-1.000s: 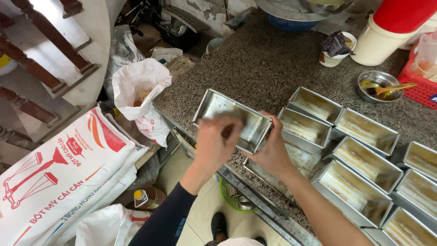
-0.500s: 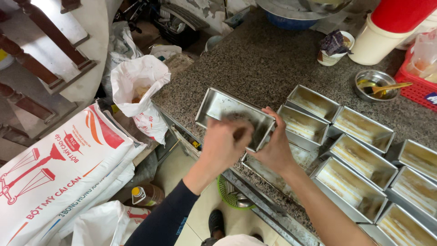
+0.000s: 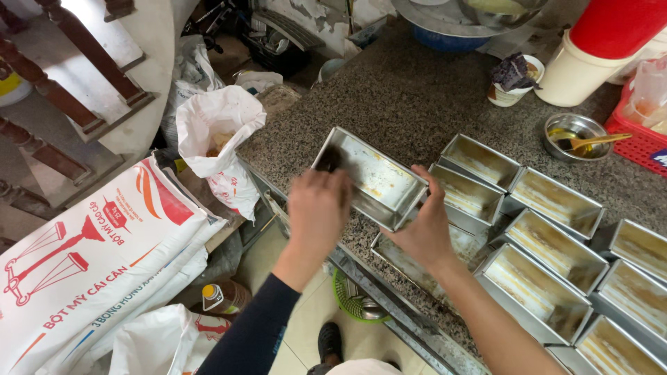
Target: The person uses a brush to apply a yellow substance from a small pot onto the interior surfaces of several rectangular baking pans on a counter.
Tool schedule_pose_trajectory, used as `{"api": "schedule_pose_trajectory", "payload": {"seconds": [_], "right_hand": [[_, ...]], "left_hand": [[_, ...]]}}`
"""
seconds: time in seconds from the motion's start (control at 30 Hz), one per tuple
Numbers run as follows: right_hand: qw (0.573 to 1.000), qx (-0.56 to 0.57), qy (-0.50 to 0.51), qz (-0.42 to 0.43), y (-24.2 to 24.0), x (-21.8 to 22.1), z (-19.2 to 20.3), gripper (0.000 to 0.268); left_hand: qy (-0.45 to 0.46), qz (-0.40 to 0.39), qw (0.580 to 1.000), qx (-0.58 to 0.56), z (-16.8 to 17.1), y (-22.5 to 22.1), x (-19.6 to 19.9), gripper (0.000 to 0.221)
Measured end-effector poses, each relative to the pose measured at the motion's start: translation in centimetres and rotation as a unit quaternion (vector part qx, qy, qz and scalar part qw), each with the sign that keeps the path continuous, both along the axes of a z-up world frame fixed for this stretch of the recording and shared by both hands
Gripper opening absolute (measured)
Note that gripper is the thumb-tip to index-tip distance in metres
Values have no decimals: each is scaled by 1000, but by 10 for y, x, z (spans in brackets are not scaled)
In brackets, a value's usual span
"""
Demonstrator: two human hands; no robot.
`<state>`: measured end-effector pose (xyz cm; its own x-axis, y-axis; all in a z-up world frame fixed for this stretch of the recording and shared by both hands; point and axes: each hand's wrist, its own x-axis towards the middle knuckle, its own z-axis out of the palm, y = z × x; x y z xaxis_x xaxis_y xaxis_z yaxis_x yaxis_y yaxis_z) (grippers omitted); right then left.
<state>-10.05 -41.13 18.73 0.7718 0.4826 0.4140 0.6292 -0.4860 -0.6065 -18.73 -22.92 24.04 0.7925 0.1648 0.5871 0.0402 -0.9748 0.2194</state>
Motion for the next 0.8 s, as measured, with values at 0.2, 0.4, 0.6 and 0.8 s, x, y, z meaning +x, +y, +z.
{"api": "schedule_pose_trajectory", "payload": {"seconds": [0.2, 0.4, 0.6, 0.8], "right_hand": [[999, -16, 41, -12, 2, 0, 0, 127], [998, 4, 65, -9, -2, -3, 4, 121], [992, 64, 104, -11, -4, -2, -1, 120], [988, 83, 127, -7, -16, 1, -11, 124]], "left_hand": [[-29, -58, 992, -111, 5, 12, 1, 12], [-26, -151, 980, -130, 14, 10, -1, 12], [-39, -214, 971, -100, 21, -10, 5, 19], [-66, -91, 988, -108, 31, -4, 16, 11]]}}
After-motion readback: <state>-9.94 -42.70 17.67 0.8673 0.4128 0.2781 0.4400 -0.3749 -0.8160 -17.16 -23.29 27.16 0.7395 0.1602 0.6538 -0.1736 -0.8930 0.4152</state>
